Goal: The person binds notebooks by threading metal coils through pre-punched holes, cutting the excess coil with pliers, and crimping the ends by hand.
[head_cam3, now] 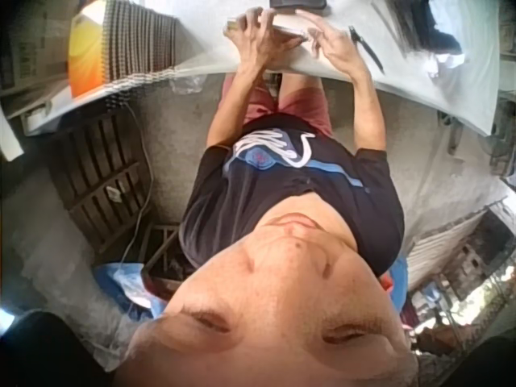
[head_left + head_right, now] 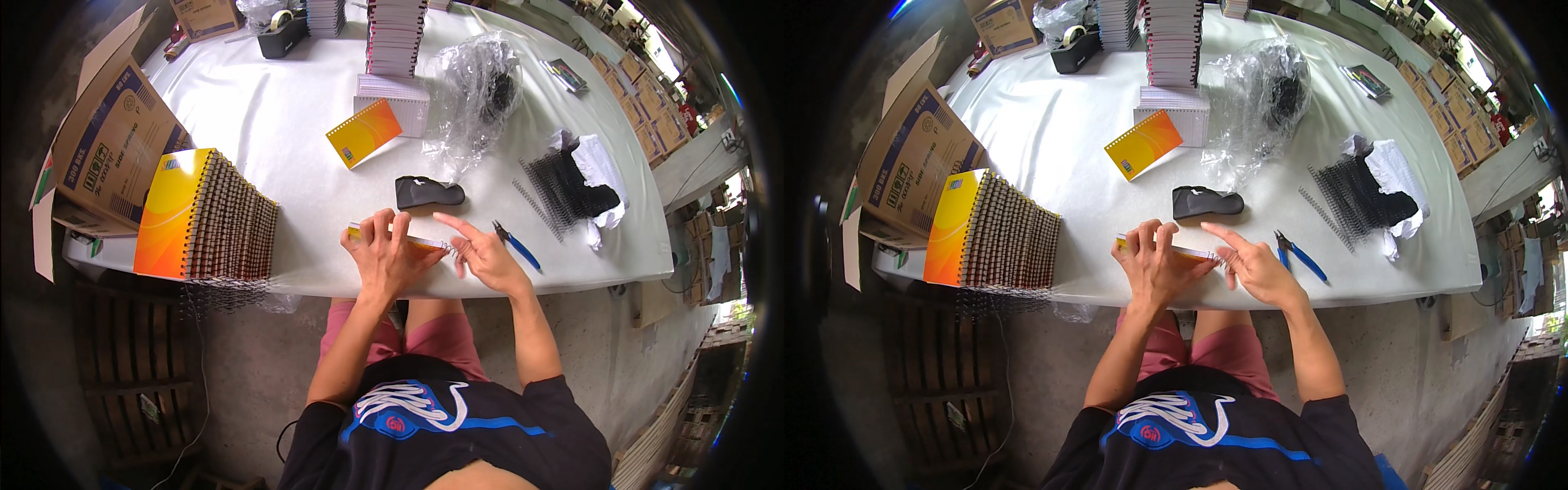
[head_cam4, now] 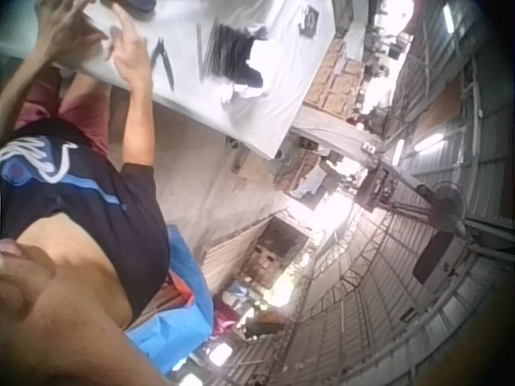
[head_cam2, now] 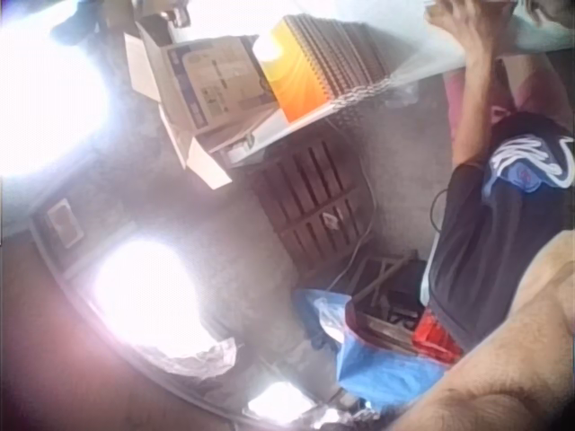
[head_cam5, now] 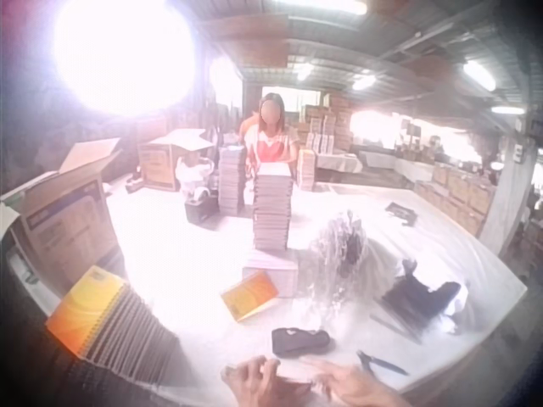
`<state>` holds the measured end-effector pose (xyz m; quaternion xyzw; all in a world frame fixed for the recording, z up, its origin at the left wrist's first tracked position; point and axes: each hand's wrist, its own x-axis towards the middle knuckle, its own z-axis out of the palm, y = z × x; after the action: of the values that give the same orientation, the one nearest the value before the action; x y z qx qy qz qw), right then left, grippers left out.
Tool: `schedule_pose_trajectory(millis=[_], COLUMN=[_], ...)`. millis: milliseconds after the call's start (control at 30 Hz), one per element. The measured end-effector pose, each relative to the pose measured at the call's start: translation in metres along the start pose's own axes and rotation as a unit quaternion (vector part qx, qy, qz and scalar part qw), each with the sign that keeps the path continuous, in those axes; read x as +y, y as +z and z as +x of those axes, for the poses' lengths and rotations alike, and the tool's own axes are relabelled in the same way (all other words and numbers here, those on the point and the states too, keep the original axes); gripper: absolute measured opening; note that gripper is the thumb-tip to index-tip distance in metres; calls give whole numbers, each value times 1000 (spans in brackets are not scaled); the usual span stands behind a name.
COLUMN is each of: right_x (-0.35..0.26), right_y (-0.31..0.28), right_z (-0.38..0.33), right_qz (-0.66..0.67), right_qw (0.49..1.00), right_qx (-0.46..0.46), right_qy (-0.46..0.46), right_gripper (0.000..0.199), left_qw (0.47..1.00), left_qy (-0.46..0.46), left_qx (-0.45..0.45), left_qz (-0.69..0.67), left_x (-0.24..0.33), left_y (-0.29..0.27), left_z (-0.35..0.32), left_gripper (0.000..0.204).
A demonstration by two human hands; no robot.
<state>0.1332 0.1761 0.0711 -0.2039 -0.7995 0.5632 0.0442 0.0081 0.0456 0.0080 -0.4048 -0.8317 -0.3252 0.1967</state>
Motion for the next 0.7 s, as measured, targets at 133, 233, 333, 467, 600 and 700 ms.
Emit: schedule_pose_trajectory(millis=[133, 233, 333, 467, 600, 700], right_x=[-5, 8, 1, 30, 53, 45], right_y=[7, -6, -15, -25, -24, -28], right_z=[-7, -7, 5, 61, 84, 67], right_qz=[-134, -122, -32, -467, -417, -10], right_qw=[977, 984, 995, 818, 875, 988], right_qx=[73, -32, -87, 112, 123, 37], right_qy=[-149, -125, -32, -317, -215, -147], right_gripper=[28, 31, 29, 48, 47, 27], left_qw=[998, 994, 991, 990, 988, 988], left_qy=[52, 99, 104, 80, 78, 58], left_qx=[13, 1, -14, -41, 8, 10], left_qz=[-41, -51, -78, -108, -133, -144], left_x=[-14, -19, -23, -22, -16, -15], left_y=[-3, -2, -3, -13, -10, -14], left_z=[-3, -5, -5, -2, 3, 2], left_gripper=[70, 61, 54, 54, 60, 63])
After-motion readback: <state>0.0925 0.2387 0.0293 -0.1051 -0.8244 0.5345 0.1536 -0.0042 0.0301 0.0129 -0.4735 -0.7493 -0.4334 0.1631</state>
